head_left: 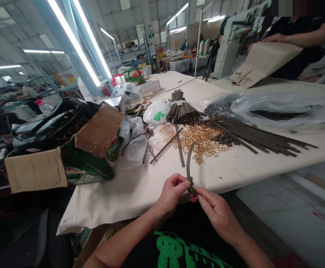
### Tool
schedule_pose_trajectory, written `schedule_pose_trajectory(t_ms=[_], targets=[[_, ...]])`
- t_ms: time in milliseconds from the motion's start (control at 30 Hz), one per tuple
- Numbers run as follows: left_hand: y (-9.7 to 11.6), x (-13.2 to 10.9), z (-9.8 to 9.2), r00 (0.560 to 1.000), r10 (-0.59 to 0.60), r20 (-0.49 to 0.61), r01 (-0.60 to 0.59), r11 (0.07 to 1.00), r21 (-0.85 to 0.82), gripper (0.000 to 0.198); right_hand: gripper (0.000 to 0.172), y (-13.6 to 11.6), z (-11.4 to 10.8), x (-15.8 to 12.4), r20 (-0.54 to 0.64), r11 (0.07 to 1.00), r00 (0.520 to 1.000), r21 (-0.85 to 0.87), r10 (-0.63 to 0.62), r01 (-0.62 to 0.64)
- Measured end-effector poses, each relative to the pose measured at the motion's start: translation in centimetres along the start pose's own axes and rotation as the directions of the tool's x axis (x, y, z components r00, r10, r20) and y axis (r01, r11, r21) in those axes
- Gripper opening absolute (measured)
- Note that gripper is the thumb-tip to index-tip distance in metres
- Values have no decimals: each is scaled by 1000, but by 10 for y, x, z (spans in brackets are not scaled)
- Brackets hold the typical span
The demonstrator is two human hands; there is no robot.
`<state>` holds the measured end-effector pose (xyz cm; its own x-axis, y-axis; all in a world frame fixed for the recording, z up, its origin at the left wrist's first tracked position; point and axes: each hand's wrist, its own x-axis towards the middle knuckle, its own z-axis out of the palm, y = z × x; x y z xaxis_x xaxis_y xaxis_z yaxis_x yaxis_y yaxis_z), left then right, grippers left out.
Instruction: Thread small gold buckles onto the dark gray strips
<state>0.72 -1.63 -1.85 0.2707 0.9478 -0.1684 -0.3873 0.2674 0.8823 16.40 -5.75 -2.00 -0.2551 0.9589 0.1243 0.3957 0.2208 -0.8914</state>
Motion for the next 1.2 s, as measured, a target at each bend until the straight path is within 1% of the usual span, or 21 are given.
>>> schedule_pose_trajectory(t_ms=[67,167,233,367,467,567,667,833,933,1067,1133,1200], targets=[[-1,1,-1,1000,-13,-3,13,1000,12,29,31,0,0,0,5,999,1000,-34,8,-8],[-1,1,-2,999,-16,-45,18,998,55,29,28,0,1,-1,5,993,1000,-119,24,-23],[-1,0,-2,998,-16,-55,20,997,69,31,28,0,1,0,12,989,999,-144,41,-38],[-2,-2,0,998,-66,11,66,998,21,32,35,-2,0,2,38,992,998,-111,60,-55],[-4,-3,0,997,-78,14,78,997,9,32,34,-2,-1,2,31,984,999,-175,29,-23],[-6,-3,0,997,-81,-19,81,997,10,30,31,-2,-1,2,14,965,1000,-263,-21,24],[-6,-3,1,993,-107,-48,106,994,-19,30,29,0,0,2,4,949,998,-310,-58,56],[-5,-6,4,983,-171,-69,164,981,-103,35,28,3,5,2,0,944,997,-322,-74,69],[-6,-6,6,984,-163,-72,151,976,-156,37,28,3,9,1,-7,947,998,-317,-63,57],[-8,-7,7,984,-170,-45,155,962,-224,36,28,3,14,0,-10,955,999,-293,-51,45],[-10,-6,7,985,-161,-55,146,966,-212,36,29,4,16,-1,-17,961,999,-276,-41,35],[-11,-5,6,988,-133,-81,119,980,-158,38,31,5,17,-2,-31,967,999,-253,-28,19]])
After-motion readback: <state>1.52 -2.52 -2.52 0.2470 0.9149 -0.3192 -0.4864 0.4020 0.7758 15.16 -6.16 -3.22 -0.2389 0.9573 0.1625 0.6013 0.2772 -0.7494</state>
